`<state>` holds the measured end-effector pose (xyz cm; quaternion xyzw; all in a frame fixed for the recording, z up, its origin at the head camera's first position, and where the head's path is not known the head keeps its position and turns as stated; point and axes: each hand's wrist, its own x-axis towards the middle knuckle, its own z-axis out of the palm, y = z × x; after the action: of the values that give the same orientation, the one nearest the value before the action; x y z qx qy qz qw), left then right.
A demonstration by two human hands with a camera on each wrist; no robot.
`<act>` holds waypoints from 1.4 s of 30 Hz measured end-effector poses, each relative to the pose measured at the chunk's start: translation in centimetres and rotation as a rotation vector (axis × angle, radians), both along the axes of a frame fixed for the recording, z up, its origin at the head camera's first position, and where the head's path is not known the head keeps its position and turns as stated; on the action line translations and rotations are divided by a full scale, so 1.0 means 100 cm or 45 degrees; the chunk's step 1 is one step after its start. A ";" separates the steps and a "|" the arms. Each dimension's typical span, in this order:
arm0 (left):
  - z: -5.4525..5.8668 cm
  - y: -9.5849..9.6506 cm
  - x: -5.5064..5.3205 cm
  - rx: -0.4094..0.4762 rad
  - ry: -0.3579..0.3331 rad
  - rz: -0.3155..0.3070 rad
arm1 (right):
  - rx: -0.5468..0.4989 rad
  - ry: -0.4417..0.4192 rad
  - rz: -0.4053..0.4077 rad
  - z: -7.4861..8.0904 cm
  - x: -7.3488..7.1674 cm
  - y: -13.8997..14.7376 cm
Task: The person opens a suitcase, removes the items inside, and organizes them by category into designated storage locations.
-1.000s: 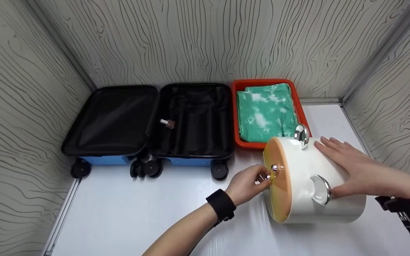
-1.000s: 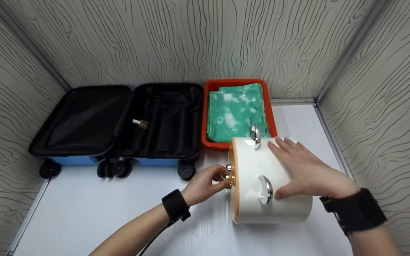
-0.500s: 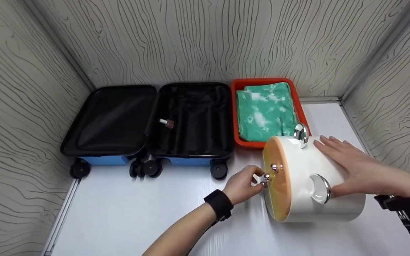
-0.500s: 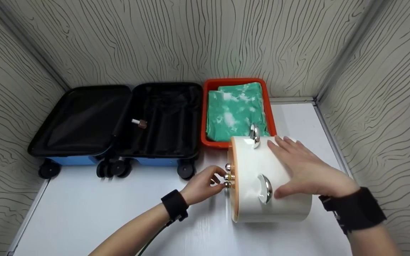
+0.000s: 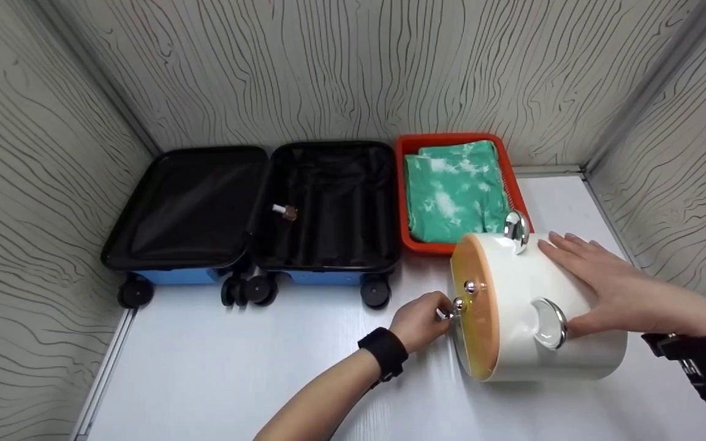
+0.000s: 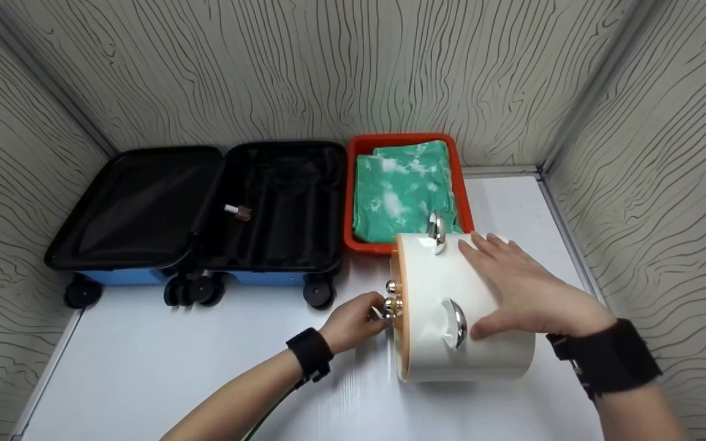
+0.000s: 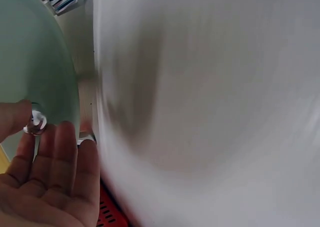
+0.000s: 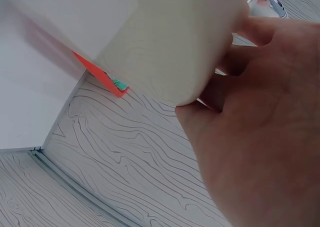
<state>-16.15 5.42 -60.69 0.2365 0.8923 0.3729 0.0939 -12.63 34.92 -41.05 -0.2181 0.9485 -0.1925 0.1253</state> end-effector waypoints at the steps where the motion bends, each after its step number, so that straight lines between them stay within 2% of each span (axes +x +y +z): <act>1: 0.000 0.000 0.000 -0.003 0.001 0.000 | -0.001 -0.007 -0.003 0.000 0.000 0.000; 8: 0.000 0.002 0.000 -0.013 0.003 -0.008 | -0.019 -0.061 -0.025 0.002 -0.001 0.006; 19: 0.001 -0.006 -0.003 -0.041 0.079 -0.038 | -0.008 0.058 0.040 -0.003 -0.004 0.009; 27: -0.001 -0.035 -0.004 0.001 0.088 -0.055 | 0.000 0.023 0.011 -0.003 -0.002 0.009; 35: -0.002 -0.075 -0.002 0.051 0.009 0.018 | 0.013 0.054 0.026 -0.006 -0.002 0.010; 42: -0.004 -0.091 0.000 0.055 -0.031 0.048 | 0.015 0.040 0.018 -0.006 -0.002 0.010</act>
<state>-16.12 -3.66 -61.14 0.2172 0.8870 0.3967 0.0927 -12.86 35.89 -41.65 -0.2273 0.9499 -0.1826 0.1129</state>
